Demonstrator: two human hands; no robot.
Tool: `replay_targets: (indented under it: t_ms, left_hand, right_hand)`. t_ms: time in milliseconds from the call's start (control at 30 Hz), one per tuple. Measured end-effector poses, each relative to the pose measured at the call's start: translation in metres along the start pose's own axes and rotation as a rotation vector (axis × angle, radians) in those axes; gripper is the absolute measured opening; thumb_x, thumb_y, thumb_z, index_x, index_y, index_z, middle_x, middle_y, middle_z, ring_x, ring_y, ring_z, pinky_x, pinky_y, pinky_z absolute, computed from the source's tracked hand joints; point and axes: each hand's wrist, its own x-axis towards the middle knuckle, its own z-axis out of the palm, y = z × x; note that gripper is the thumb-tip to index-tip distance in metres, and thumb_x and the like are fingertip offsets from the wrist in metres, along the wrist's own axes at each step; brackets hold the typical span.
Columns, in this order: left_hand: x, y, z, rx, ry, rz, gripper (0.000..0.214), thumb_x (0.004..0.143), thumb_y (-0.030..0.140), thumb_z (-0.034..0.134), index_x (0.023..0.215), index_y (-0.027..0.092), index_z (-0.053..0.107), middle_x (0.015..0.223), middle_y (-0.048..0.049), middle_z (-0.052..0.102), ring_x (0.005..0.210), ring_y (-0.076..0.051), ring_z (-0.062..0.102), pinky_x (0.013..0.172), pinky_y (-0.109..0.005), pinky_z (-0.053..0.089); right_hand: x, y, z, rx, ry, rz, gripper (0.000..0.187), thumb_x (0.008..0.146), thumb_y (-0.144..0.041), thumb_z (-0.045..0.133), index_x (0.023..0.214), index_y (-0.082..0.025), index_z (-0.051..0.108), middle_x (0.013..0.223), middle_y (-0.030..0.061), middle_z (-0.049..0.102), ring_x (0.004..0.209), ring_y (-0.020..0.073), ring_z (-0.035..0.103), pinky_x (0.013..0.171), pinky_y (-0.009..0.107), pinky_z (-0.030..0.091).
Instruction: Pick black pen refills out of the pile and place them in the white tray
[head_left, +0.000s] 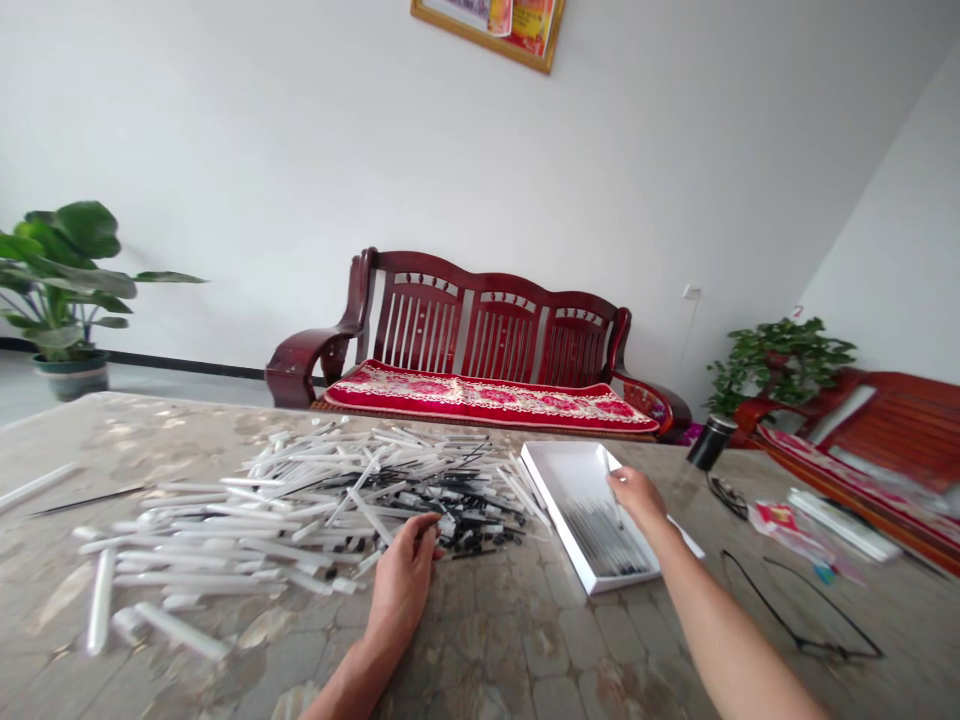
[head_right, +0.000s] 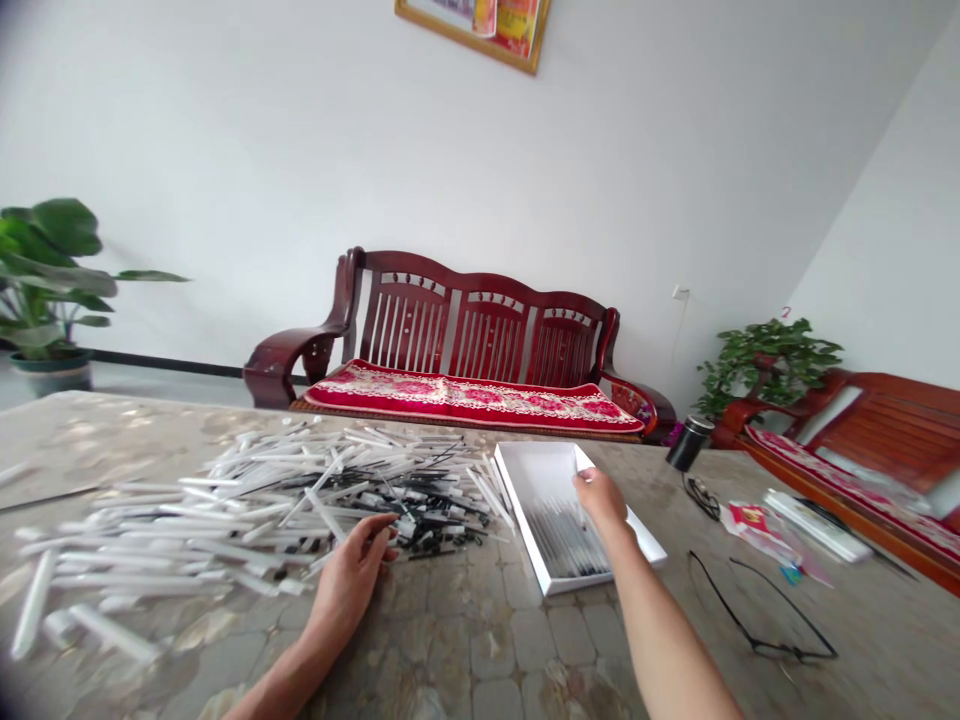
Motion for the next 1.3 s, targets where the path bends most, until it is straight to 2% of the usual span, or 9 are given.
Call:
replay_targets:
  t_ms: [100,233,567,667,800,900,967,1100,1300]
  left_hand:
    - [0.0,0.003,-0.002,0.029,0.051,0.026,0.036,0.078,0.047,0.048,0.097,0.023,0.067,0.084,-0.0049,0.075,0.066,-0.022,0.069,0.064,-0.033,0.052]
    - [0.001,0.002,-0.003,-0.024,0.121,0.034,0.04,0.077,0.051,0.051,0.101,0.022,0.066,0.083,-0.0045,0.074,0.061,-0.021,0.066,0.061,-0.033,0.051]
    - [0.004,0.004,-0.008,-0.146,0.228,-0.007,0.054,0.076,0.052,0.052,0.115,0.017,0.06,0.085,-0.0064,0.073,0.057,-0.02,0.064,0.057,-0.034,0.05]
    - [0.004,0.006,-0.008,-0.229,0.261,-0.055,0.058,0.078,0.051,0.051,0.123,0.015,0.052,0.094,-0.0091,0.072,0.056,-0.018,0.064,0.049,-0.03,0.046]
    - [0.007,0.006,-0.007,-0.345,0.306,-0.095,0.062,0.08,0.05,0.05,0.13,0.015,0.044,0.1,-0.0096,0.069,0.055,-0.013,0.063,0.044,-0.025,0.043]
    - [0.009,0.003,-0.007,-0.36,0.329,-0.072,0.059,0.08,0.049,0.051,0.128,0.016,0.045,0.106,-0.0106,0.067,0.06,-0.013,0.064,0.047,-0.025,0.046]
    - [0.009,0.002,-0.006,-0.342,0.339,-0.059,0.055,0.079,0.048,0.051,0.124,0.016,0.048,0.107,-0.0114,0.067,0.063,-0.015,0.066,0.05,-0.027,0.047]
    - [0.005,0.0,-0.005,-0.312,0.301,-0.043,0.047,0.076,0.047,0.055,0.111,0.016,0.057,0.1,-0.011,0.07,0.066,-0.019,0.066,0.053,-0.03,0.048]
    - [0.002,-0.004,-0.002,-0.274,0.227,0.012,0.034,0.074,0.046,0.058,0.092,0.018,0.065,0.082,-0.007,0.072,0.068,-0.022,0.065,0.061,-0.033,0.051]
  right_hand:
    - [0.003,0.023,-0.008,-0.161,-0.082,0.021,0.019,0.08,-0.027,0.061,0.087,-0.018,0.077,0.09,0.014,0.076,0.089,0.0298,0.072,0.069,0.031,0.047]
    - [-0.001,0.037,-0.004,-0.299,-0.166,0.016,0.018,0.082,-0.028,0.063,0.089,-0.021,0.077,0.098,0.0134,0.076,0.094,0.0296,0.071,0.071,0.031,0.047]
    - [-0.01,0.043,0.0,-0.446,-0.273,-0.039,0.019,0.086,-0.028,0.058,0.088,-0.02,0.076,0.104,0.0137,0.076,0.099,0.0277,0.071,0.07,0.03,0.045]
    - [-0.01,0.037,-0.004,-0.479,-0.284,-0.049,0.019,0.085,-0.024,0.058,0.085,-0.02,0.077,0.102,0.0152,0.076,0.098,0.0299,0.071,0.07,0.032,0.045]
    - [-0.012,0.017,-0.007,-0.519,-0.228,-0.081,0.023,0.086,-0.016,0.054,0.092,-0.016,0.076,0.107,0.0199,0.074,0.102,0.0333,0.069,0.072,0.035,0.044]
    - [-0.024,-0.014,-0.002,-0.503,-0.168,-0.197,0.028,0.091,-0.021,0.048,0.102,-0.021,0.074,0.112,0.0149,0.073,0.105,0.0291,0.067,0.073,0.032,0.042]
    - [-0.039,-0.041,0.006,-0.463,-0.147,-0.301,0.027,0.093,-0.027,0.047,0.104,-0.027,0.072,0.111,0.0078,0.074,0.103,0.0242,0.068,0.072,0.028,0.041]
    - [-0.072,-0.091,0.03,-0.31,-0.135,-0.531,0.024,0.09,-0.025,0.05,0.097,-0.028,0.073,0.104,0.0035,0.076,0.095,0.0207,0.069,0.067,0.025,0.039]
    - [-0.089,-0.117,0.063,-0.295,-0.196,-0.536,0.024,0.087,-0.021,0.054,0.099,-0.026,0.073,0.108,0.0048,0.074,0.097,0.0211,0.068,0.07,0.026,0.042]
